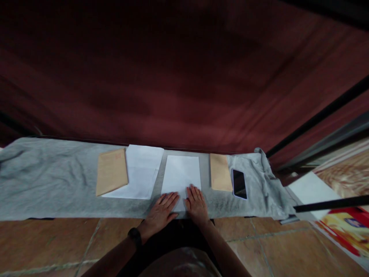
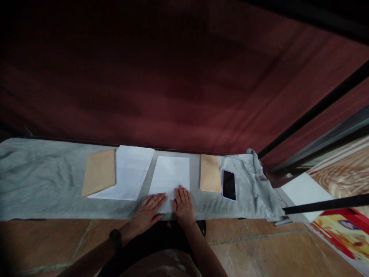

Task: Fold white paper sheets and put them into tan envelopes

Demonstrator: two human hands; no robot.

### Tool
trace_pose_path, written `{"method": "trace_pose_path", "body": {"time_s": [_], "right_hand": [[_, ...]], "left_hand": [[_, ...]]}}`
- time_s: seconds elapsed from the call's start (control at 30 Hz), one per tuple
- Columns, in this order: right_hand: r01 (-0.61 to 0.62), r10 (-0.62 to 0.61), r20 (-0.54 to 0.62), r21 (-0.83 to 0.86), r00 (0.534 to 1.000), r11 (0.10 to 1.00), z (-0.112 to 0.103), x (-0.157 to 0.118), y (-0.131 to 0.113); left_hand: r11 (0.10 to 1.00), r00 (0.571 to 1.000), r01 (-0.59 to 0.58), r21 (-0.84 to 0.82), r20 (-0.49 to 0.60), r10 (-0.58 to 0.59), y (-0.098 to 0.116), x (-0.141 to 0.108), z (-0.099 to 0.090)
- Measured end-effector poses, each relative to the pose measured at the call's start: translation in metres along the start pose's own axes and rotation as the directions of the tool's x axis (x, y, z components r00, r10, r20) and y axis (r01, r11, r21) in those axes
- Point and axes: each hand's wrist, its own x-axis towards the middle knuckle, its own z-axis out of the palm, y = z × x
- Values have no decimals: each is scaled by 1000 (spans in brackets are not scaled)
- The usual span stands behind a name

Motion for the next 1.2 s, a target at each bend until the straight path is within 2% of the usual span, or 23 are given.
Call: {"method": "trace_pose_path", "body": {"time_s": [0.27,0.43,0.53,0.63,0.73,0.8,0.97,1.13,1.2], "right_hand": [[17,-17,-9,-40,1000,999,7,-6,21],[-1,-1,-36,-45,999,999,9,-6,21],[-53,53,-29,-30,998,998,9,4,15],[-61,61,-10,-22,998,998,11,17,8],[-39,39,-15,-29,999,999,16,23,2],[-36,35,-34,-43,999,998,20,21,1],[-50,45,-67,-77,997,996,22,8,11],[-54,47,-67,-110,997,992,17,-8,27],[-50,43,-63,-114,997,992,15,-12,31]], "left_hand": [[1000,1000,13,-28,-1,-13,-6,-1,1],[997,998,54,-61,-21,-55,-7,-4,1],[992,995,98,-79,-18,-100,-3,9,-3],[988,991,128,-89,-22,-130,4,33,-4],[988,989,144,-52,-37,-146,9,52,3],[985,984,171,-17,-43,-172,8,54,9],[980,978,199,31,-71,-196,-4,36,13],[973,975,222,59,-31,-220,-14,14,-2],[982,983,178,66,22,-180,-14,5,-9]]}}
